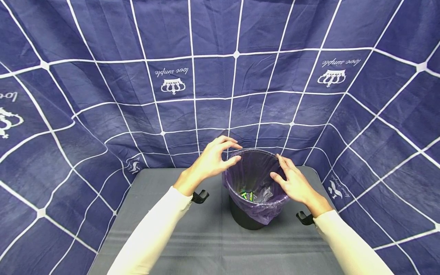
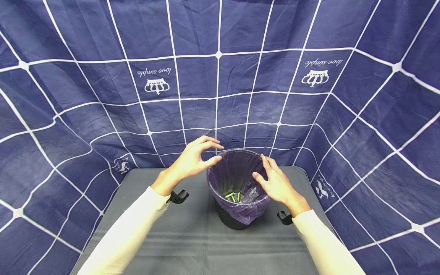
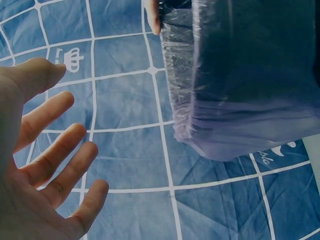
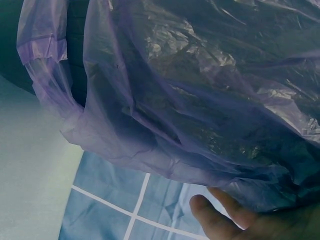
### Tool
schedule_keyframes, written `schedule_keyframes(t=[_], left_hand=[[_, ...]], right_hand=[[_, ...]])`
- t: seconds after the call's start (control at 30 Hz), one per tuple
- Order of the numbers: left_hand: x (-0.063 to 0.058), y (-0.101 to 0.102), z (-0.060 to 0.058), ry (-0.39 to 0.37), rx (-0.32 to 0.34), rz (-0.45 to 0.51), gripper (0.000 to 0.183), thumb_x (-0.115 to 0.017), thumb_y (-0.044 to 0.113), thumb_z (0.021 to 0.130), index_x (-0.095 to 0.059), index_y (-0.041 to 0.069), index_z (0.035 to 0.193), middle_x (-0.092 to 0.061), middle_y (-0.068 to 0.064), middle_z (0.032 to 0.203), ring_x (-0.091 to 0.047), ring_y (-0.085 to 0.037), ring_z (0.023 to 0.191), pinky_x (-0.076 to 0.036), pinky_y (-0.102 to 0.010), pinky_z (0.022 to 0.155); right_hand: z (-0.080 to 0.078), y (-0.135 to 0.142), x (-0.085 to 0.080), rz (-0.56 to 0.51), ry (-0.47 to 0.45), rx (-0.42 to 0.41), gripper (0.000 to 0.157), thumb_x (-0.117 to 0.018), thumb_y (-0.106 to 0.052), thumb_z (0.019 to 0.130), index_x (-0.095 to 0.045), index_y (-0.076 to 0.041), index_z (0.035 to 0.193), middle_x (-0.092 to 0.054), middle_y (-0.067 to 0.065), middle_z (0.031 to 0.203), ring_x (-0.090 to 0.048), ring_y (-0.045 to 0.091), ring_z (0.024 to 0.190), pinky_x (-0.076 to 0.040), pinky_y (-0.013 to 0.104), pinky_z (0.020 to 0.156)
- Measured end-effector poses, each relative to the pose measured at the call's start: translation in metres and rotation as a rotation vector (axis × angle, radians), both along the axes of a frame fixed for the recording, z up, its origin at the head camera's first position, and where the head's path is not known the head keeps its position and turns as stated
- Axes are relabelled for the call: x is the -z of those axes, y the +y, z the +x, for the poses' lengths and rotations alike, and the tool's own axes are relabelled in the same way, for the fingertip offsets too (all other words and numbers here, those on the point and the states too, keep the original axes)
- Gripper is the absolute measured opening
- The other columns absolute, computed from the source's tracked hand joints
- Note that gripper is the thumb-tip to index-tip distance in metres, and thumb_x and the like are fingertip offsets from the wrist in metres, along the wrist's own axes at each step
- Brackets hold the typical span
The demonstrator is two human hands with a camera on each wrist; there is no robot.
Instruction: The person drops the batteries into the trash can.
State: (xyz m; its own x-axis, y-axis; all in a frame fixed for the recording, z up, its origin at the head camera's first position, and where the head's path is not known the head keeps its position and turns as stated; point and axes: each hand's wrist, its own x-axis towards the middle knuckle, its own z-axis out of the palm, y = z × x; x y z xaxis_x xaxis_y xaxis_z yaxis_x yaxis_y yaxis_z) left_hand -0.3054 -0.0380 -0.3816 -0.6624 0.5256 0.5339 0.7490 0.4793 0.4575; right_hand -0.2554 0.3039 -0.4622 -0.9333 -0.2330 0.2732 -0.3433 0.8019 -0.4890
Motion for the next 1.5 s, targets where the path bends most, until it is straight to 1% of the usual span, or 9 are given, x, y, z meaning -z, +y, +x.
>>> schedule_keyframes(t=[0.27, 0.43, 0.6, 0.7, 0.87, 1.17, 1.3, 1.4, 1.5], left_hand=[[0.009, -0.008, 0.003, -0.005, -0.022, -0.002, 0.03, -0.086, 0.027, 0.105, -0.087, 0.015, 0.133, -0.078, -0.008, 0.141, -0.073, -0.032, 0.141, -0.057, -0.052, 0.124], [0.013, -0.016, 0.005, -0.014, -0.053, -0.001, 0.03, -0.087, 0.028, 0.105, -0.087, 0.018, 0.133, -0.078, -0.007, 0.141, -0.073, -0.031, 0.14, -0.057, -0.053, 0.124], [0.019, -0.024, 0.006, -0.006, -0.075, -0.002, 0.029, -0.087, 0.025, 0.104, -0.087, 0.016, 0.132, -0.079, -0.008, 0.14, -0.073, -0.032, 0.139, -0.057, -0.055, 0.123], [0.021, -0.029, 0.007, -0.004, -0.083, -0.001, 0.03, -0.087, 0.024, 0.104, -0.086, 0.016, 0.132, -0.079, -0.009, 0.14, -0.074, -0.033, 0.14, -0.057, -0.057, 0.123], [0.026, -0.038, 0.009, -0.006, -0.095, 0.0, 0.031, -0.089, 0.022, 0.103, -0.086, 0.015, 0.133, -0.079, -0.01, 0.14, -0.074, -0.034, 0.14, -0.058, -0.054, 0.124], [0.037, -0.056, 0.013, 0.002, -0.124, -0.008, 0.03, -0.089, 0.021, 0.104, -0.086, 0.014, 0.133, -0.08, -0.011, 0.139, -0.075, -0.035, 0.138, -0.059, -0.055, 0.122], [0.041, -0.064, 0.016, 0.006, -0.14, -0.005, 0.029, -0.089, 0.021, 0.104, -0.086, 0.015, 0.132, -0.08, -0.01, 0.14, -0.077, -0.036, 0.137, -0.06, -0.056, 0.121], [0.044, -0.071, 0.019, 0.003, -0.16, -0.009, 0.029, -0.089, 0.021, 0.104, -0.086, 0.015, 0.132, -0.08, -0.01, 0.14, -0.076, -0.036, 0.138, -0.06, -0.057, 0.12], [0.048, -0.078, 0.023, -0.004, -0.181, -0.021, 0.03, -0.089, 0.021, 0.104, -0.086, 0.015, 0.132, -0.079, -0.01, 0.141, -0.075, -0.036, 0.14, -0.059, -0.06, 0.12]], right_hand=[[-0.001, 0.003, 0.003, 0.002, -0.005, 0.004, 0.082, -0.063, -0.04, 0.118, -0.033, 0.003, 0.18, -0.045, 0.032, 0.178, -0.05, 0.059, 0.163, -0.041, 0.076, 0.134], [0.0, 0.005, 0.002, -0.01, -0.033, 0.003, 0.084, -0.063, -0.042, 0.118, -0.031, 0.003, 0.181, -0.041, 0.031, 0.18, -0.047, 0.058, 0.165, -0.038, 0.076, 0.136], [0.001, 0.008, -0.001, -0.029, -0.063, -0.015, 0.088, -0.064, -0.043, 0.117, -0.028, 0.006, 0.181, -0.038, 0.034, 0.181, -0.043, 0.06, 0.166, -0.036, 0.078, 0.135], [0.001, 0.012, -0.004, -0.042, -0.089, -0.028, 0.089, -0.063, -0.045, 0.118, -0.026, 0.004, 0.182, -0.036, 0.033, 0.183, -0.041, 0.059, 0.168, -0.035, 0.079, 0.136], [0.0, 0.019, -0.008, -0.077, -0.131, -0.055, 0.09, -0.061, -0.046, 0.118, -0.023, 0.002, 0.184, -0.032, 0.032, 0.185, -0.037, 0.058, 0.171, -0.032, 0.08, 0.136], [0.007, 0.031, -0.008, -0.116, -0.151, -0.084, 0.087, -0.06, -0.042, 0.119, -0.021, 0.0, 0.184, -0.03, 0.03, 0.187, -0.032, 0.055, 0.173, -0.029, 0.081, 0.136], [0.01, 0.036, -0.011, -0.138, -0.152, -0.094, 0.083, -0.057, -0.04, 0.12, -0.022, -0.001, 0.185, -0.028, 0.029, 0.189, -0.029, 0.055, 0.175, -0.027, 0.078, 0.137], [0.012, 0.04, -0.012, -0.147, -0.148, -0.095, 0.08, -0.053, -0.039, 0.122, -0.021, -0.002, 0.185, -0.028, 0.029, 0.19, -0.028, 0.054, 0.176, -0.026, 0.071, 0.14], [0.014, 0.044, -0.012, -0.133, -0.116, -0.085, 0.078, -0.052, -0.038, 0.122, -0.022, -0.002, 0.185, -0.031, 0.029, 0.188, -0.03, 0.054, 0.175, -0.027, 0.068, 0.14]])
